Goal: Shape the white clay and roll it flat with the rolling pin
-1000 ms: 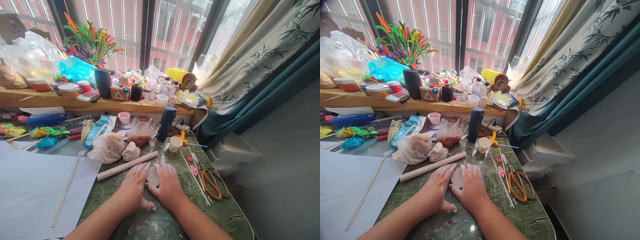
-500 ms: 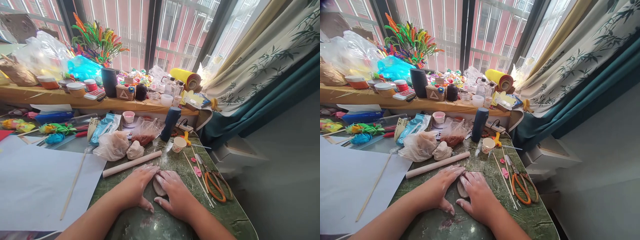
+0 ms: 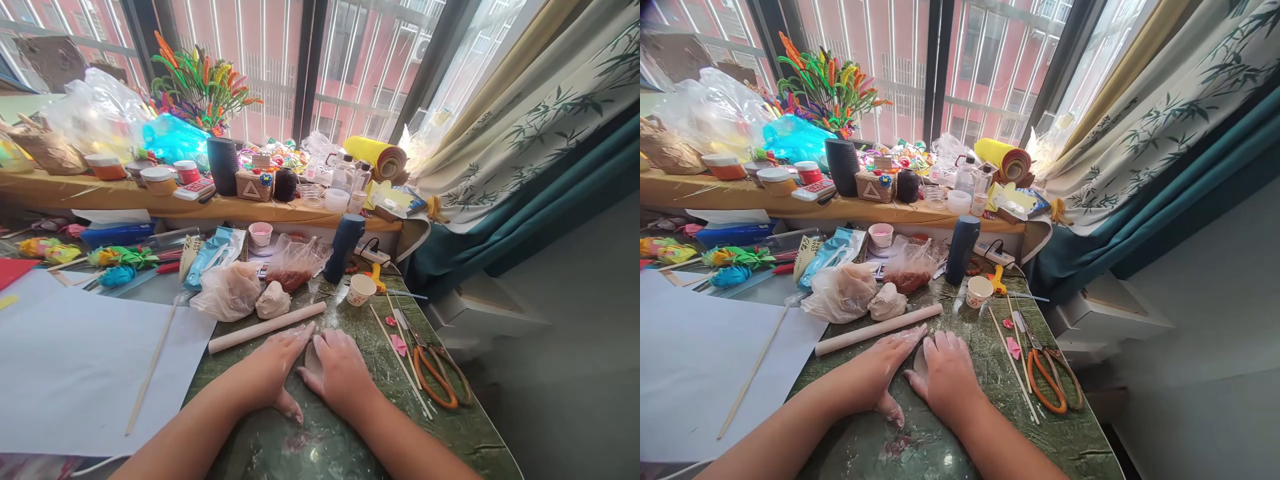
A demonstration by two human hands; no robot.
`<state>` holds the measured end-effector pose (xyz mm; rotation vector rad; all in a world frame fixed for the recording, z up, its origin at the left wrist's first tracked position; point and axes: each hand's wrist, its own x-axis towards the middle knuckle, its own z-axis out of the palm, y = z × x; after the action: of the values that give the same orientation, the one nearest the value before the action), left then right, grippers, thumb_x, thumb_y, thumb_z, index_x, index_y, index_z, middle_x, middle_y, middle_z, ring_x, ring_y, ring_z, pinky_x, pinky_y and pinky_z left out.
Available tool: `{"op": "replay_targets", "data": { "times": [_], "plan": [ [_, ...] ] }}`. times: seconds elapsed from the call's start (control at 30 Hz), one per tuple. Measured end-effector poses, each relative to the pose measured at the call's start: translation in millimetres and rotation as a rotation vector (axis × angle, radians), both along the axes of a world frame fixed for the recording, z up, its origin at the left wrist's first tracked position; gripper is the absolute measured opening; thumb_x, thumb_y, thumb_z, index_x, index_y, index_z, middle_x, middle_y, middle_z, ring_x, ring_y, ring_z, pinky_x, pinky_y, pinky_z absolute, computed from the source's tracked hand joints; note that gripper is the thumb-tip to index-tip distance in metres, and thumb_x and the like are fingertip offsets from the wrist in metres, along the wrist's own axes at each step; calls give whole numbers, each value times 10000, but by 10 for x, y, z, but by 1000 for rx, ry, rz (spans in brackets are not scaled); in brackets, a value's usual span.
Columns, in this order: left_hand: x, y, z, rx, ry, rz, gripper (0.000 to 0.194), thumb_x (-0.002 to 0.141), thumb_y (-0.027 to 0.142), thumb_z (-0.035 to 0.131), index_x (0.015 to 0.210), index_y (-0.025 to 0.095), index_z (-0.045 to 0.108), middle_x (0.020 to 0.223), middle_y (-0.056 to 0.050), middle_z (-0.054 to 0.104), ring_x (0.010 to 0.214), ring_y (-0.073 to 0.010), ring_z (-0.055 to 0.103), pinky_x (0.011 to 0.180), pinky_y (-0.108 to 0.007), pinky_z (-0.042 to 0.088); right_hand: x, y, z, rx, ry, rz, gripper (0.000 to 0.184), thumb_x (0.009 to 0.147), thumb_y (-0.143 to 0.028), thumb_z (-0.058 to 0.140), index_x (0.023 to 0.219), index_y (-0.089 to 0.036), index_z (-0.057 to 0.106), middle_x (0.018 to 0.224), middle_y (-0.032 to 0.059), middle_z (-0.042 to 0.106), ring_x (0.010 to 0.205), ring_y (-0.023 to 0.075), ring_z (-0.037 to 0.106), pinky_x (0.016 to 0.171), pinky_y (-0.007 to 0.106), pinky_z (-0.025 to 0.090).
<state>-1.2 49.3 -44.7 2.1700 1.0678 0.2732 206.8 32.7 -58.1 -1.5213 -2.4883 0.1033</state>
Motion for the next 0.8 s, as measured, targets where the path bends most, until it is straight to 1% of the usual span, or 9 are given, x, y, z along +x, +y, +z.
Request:
{"op": "replay_targets", "data": {
  "times": [0.1, 0.23, 0.3, 0.37, 0.47, 0.53, 0.63, 0.7, 0.8],
  "plan": [
    [3, -4, 28, 3, 10, 14, 1399, 500, 568, 903, 1624, 178, 168, 1664, -205, 239, 1507, -427, 266, 1207, -550, 259, -84, 38, 15, -1, -13, -117, 470, 933, -542, 599, 1210, -163, 626, 1120, 142, 629, 1028, 327, 551, 912, 477, 438],
    [-1, 4, 13, 7, 13, 10, 1447, 482, 578, 912, 1631, 186, 124, 1664, -207, 240, 1508, -423, 268, 1213, -540, 257, -52, 156, 19, -7, 8, -227, 500, 952, -541, 559, 1280, -167, 606, 1153, 155, 626, 1075, 335, 548, 937, 472, 428],
    [0, 8, -10, 13, 20, 10, 1458, 464, 581, 919, 1631, 201, 131, 1663, -199, 253, 1505, -429, 273, 1212, -540, 260, 9, 193, 17, -22, 40, -194, 525, 947, -535, 572, 1331, -177, 587, 1244, 165, 606, 1146, 343, 529, 987, 484, 413],
    [1, 7, -29, 26, 30, 10, 1465, 453, 587, 920, 1630, 204, 137, 1662, -193, 259, 1504, -434, 271, 1211, -541, 262, 89, 224, 21, -62, 98, -80, 571, 911, -538, 630, 1372, -206, 568, 1352, 155, 568, 1224, 349, 492, 1049, 501, 381],
    [0, 3, -45, 55, 43, -9, 1451, 476, 602, 906, 1631, 201, 126, 1665, -187, 255, 1506, -423, 273, 1213, -529, 262, 220, 302, 29, -167, 300, 51, 578, 840, -512, 723, 1336, -238, 613, 1373, 132, 577, 1259, 356, 472, 1106, 531, 336],
    [-3, 1, -51, 67, 52, -15, 1422, 496, 613, 896, 1630, 207, 141, 1668, -182, 250, 1506, -418, 276, 1216, -524, 255, 296, 377, 21, -219, 490, 34, 521, 803, -477, 757, 1254, -231, 670, 1304, 130, 621, 1238, 351, 493, 1124, 539, 325],
    [-10, 3, -52, 68, 51, -9, 1400, 493, 621, 893, 1625, 212, 177, 1665, -184, 258, 1502, -424, 279, 1216, -530, 250, 370, 478, -16, -222, 685, -65, 506, 782, -487, 758, 1197, -208, 687, 1246, 134, 648, 1223, 341, 518, 1135, 535, 334],
    [-16, 4, -43, 72, 27, -10, 1381, 501, 624, 886, 1623, 221, 189, 1659, -184, 275, 1498, -424, 289, 1211, -533, 257, 385, 511, -33, -215, 788, -153, 513, 846, -551, 673, 1211, -189, 661, 1216, 139, 663, 1185, 326, 566, 1099, 526, 392],
    [-20, 3, -16, 63, 25, -2, 1363, 505, 633, 879, 1618, 211, 216, 1645, -204, 300, 1490, -434, 301, 1203, -544, 272, 365, 493, 14, -239, 962, -259, 603, 992, -643, 334, 1278, -179, 592, 1146, 133, 707, 1047, 290, 674, 938, 489, 534]
  ]
}}
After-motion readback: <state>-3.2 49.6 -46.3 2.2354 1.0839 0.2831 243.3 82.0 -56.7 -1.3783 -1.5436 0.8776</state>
